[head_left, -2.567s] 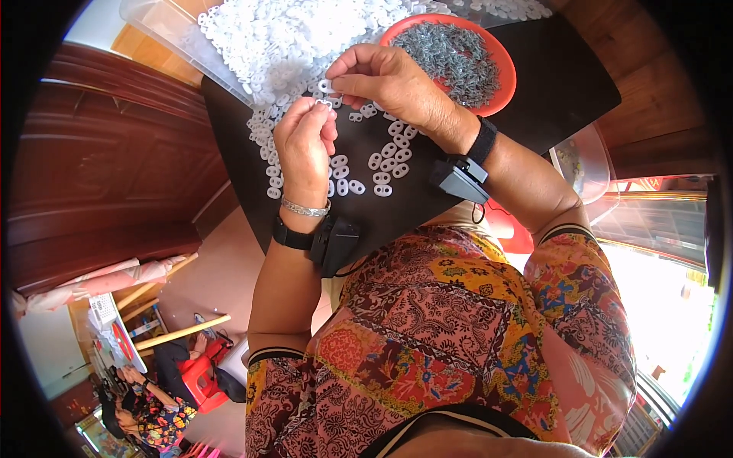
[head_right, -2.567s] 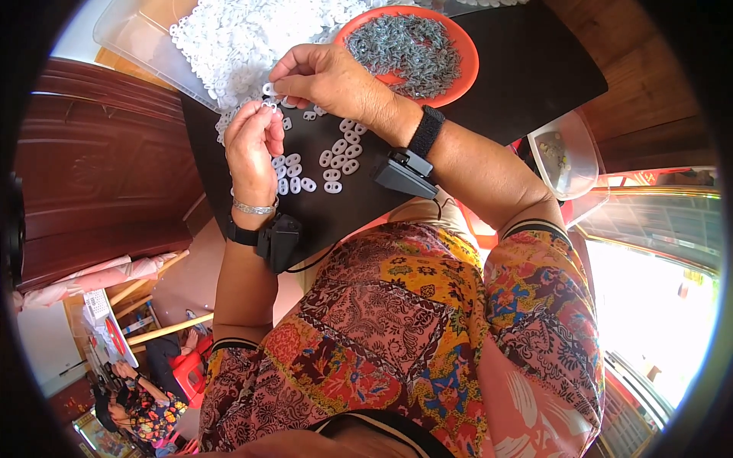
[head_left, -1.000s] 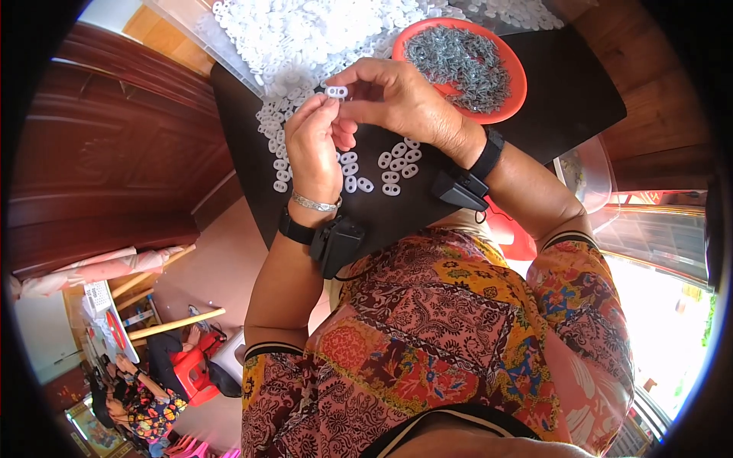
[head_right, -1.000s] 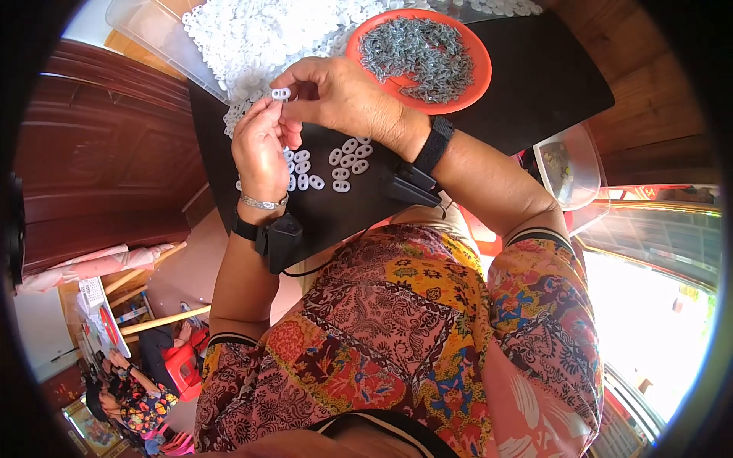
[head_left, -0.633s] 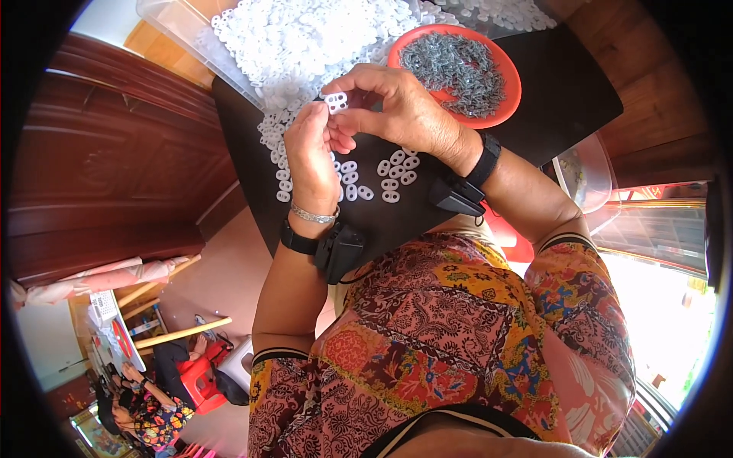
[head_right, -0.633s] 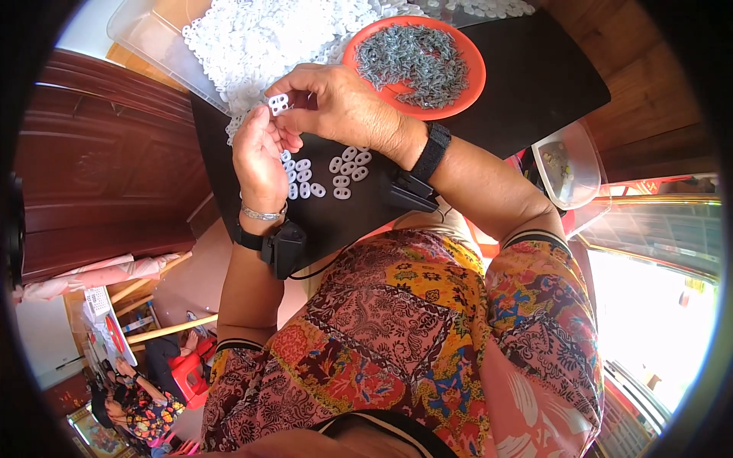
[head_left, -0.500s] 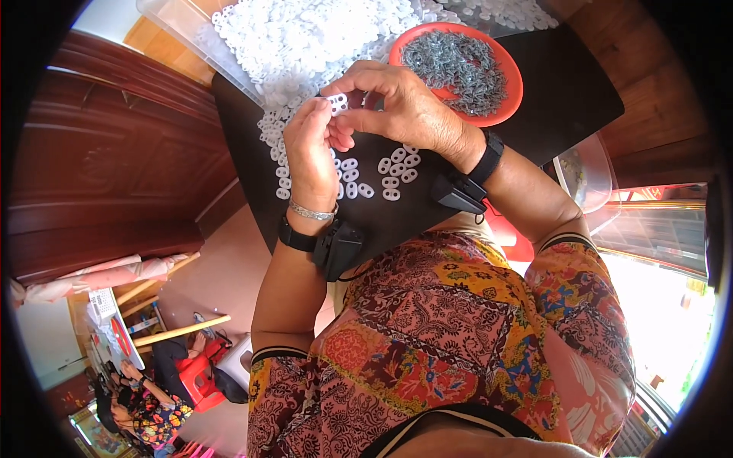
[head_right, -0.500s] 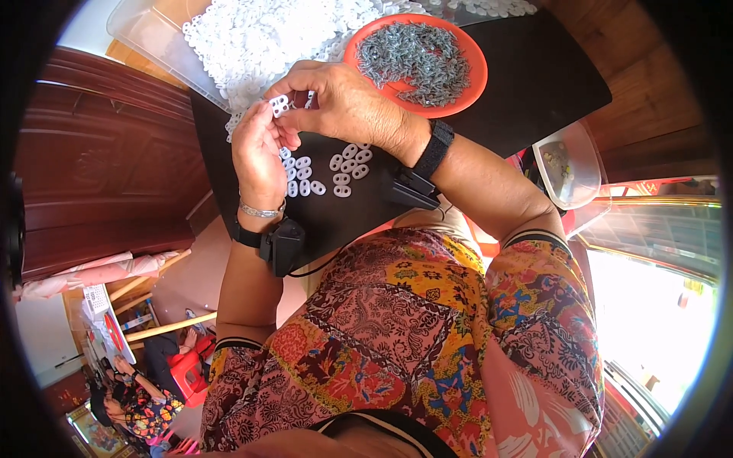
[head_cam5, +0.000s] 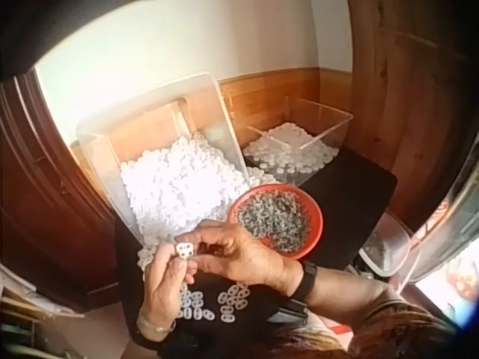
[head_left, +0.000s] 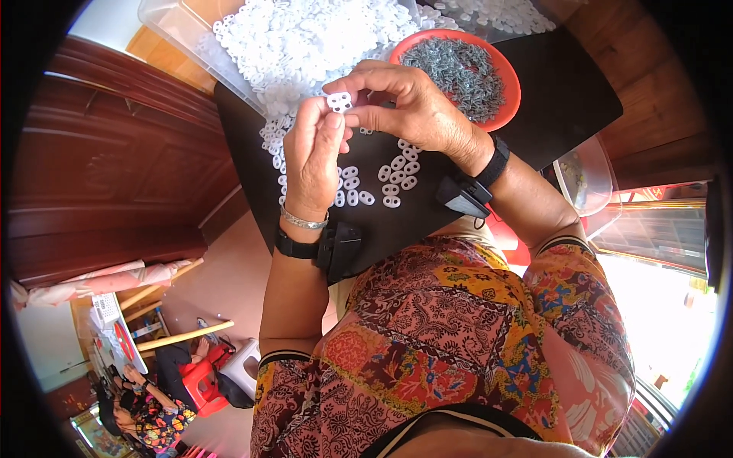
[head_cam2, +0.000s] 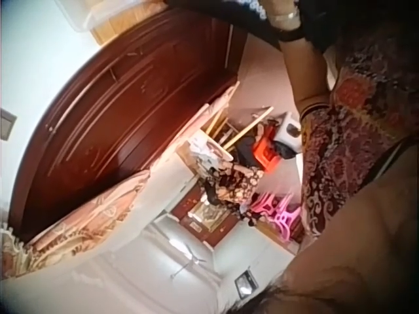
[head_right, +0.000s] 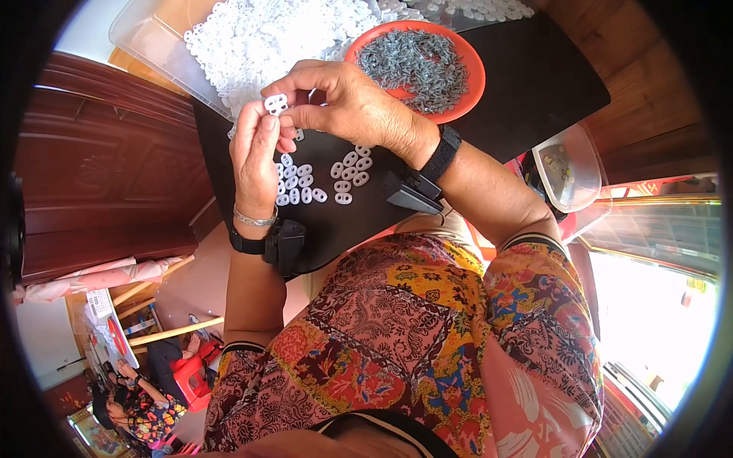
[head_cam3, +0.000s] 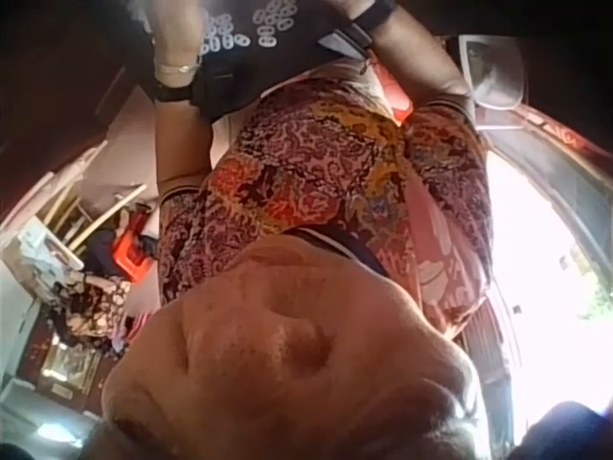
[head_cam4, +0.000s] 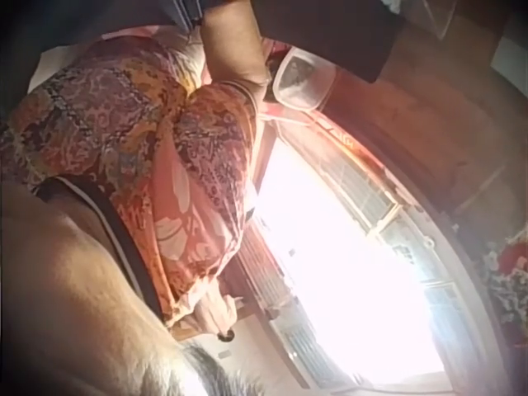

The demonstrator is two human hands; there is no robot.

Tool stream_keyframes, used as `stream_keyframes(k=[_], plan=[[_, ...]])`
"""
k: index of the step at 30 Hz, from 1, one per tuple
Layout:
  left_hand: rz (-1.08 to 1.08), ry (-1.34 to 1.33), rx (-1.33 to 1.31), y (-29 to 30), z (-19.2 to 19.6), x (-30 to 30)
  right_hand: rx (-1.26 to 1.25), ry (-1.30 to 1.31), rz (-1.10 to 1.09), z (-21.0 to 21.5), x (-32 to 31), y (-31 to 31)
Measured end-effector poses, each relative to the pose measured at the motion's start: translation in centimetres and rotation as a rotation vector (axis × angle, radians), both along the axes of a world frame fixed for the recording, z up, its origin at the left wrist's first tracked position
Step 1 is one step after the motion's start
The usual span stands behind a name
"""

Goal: Manually inserting small metal components into white plastic housing units.

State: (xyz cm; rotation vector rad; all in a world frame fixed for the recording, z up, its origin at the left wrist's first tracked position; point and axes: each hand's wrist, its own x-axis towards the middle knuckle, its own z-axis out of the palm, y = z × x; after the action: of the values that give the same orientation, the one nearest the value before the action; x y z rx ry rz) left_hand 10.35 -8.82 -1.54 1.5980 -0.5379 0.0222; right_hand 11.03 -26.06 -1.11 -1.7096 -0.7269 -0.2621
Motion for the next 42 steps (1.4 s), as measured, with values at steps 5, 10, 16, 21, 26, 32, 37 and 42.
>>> stream_keyframes(k=[5, 10, 16, 21, 26, 32, 37, 42], plan=[[0.04, -0.087, 0.019, 0.1, 0.2, -0.3, 0.06, 0.105, 0.125, 0.5, -0.6, 0.2], [0.01, -0.205, -0.01, 0.0, -0.5, -0.5, 0.303, 0.274, 0.265, 0.8, -1.0, 0.3], [0.108, -0.462, 0.092, -0.4, -0.6, -0.5, 0.305, 0.304, 0.275, 0.8, -1.2, 0.1], [0.205, -0.642, 0.128, -0.5, -1.0, -0.5, 0.321, 0.301, 0.332, 1.2, -1.4, 0.0], [0.229, -0.681, 0.172, -0.5, -0.8, -0.7, 0.354, 0.271, 0.301, 0.8, -1.5, 0.4], [0.241, -0.609, 0.147, -0.2, -0.8, -1.0, 0.458, 0.387, 0.375, 0.8, -1.5, 0.4], [0.272, -0.729, 0.138, -0.2, -0.9, -0.9, 0.471, 0.403, 0.396, 1.2, -2.0, 0.6], [0.312, -0.774, 0.156, -0.5, -1.0, -1.1, 0.461, 0.349, 0.355, 1.1, -2.3, 0.9]])
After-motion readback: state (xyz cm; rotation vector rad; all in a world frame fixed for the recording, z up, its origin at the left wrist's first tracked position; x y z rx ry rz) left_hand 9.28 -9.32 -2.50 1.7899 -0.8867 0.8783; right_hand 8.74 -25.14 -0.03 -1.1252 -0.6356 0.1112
